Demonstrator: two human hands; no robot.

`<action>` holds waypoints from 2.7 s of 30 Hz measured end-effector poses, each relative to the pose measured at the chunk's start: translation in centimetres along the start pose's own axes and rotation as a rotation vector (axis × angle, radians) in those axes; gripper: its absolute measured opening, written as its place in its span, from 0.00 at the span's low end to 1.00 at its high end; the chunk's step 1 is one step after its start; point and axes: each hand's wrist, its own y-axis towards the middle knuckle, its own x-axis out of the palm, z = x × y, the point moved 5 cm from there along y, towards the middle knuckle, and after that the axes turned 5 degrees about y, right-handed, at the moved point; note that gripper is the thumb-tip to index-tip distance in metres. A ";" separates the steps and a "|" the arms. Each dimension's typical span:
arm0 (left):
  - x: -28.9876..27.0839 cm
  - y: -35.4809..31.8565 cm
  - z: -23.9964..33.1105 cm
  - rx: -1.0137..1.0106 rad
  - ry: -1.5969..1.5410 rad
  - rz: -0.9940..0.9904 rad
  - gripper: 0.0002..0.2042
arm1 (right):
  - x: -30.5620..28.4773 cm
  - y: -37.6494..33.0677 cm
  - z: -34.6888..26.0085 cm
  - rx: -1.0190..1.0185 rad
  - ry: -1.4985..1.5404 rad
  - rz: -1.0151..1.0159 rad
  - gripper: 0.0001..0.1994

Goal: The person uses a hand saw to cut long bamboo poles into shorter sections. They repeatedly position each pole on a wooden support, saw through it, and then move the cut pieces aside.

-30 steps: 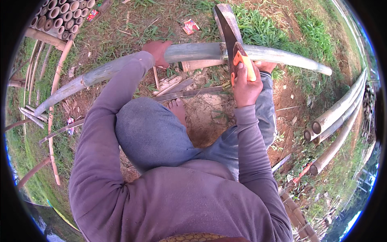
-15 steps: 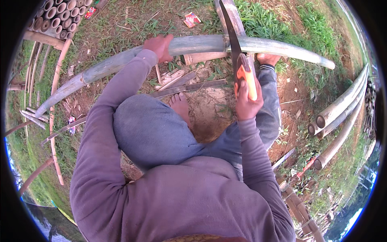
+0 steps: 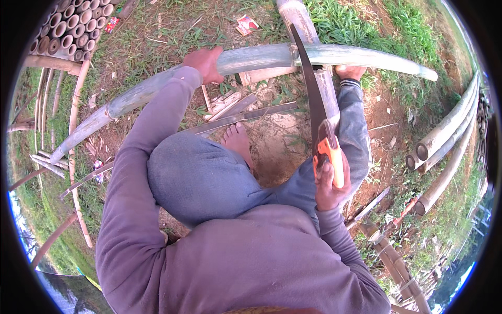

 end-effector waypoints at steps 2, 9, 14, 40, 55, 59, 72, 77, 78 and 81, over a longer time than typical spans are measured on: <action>1.2 0.2 0.3 0.011 -0.011 -0.012 0.36 | 2.6 5.4 2.6 -0.057 -0.059 0.058 0.22; -0.9 0.8 0.0 0.034 -0.010 -0.080 0.38 | 3.9 8.7 3.2 -0.072 -0.009 0.031 0.21; -0.3 0.7 -0.3 0.011 -0.031 -0.132 0.41 | -2.4 -2.2 -1.3 -0.082 -0.145 -0.025 0.25; 0.0 1.5 1.6 0.073 0.064 -0.087 0.44 | 5.4 11.7 4.7 -0.246 -0.008 -0.011 0.21; 0.6 0.7 1.5 0.057 -0.040 -0.044 0.38 | 2.0 3.2 -2.1 -0.204 -0.282 -0.022 0.22; 1.0 0.9 1.5 0.052 -0.023 -0.018 0.38 | -1.7 -3.8 -3.7 -0.114 -0.149 -0.037 0.24; -0.2 0.6 1.0 0.063 -0.040 -0.031 0.37 | 3.4 4.8 0.7 -0.082 -0.105 0.005 0.23; 0.7 1.4 0.7 0.079 -0.051 -0.011 0.37 | -0.4 -1.7 -1.8 -0.104 -0.204 -0.051 0.24; 0.7 1.5 0.9 0.080 -0.055 -0.014 0.36 | 0.0 -1.2 -1.2 -0.181 -0.238 -0.074 0.24; 1.7 1.3 1.8 0.106 -0.063 -0.039 0.36 | 5.5 9.8 1.8 -0.228 -0.208 -0.002 0.18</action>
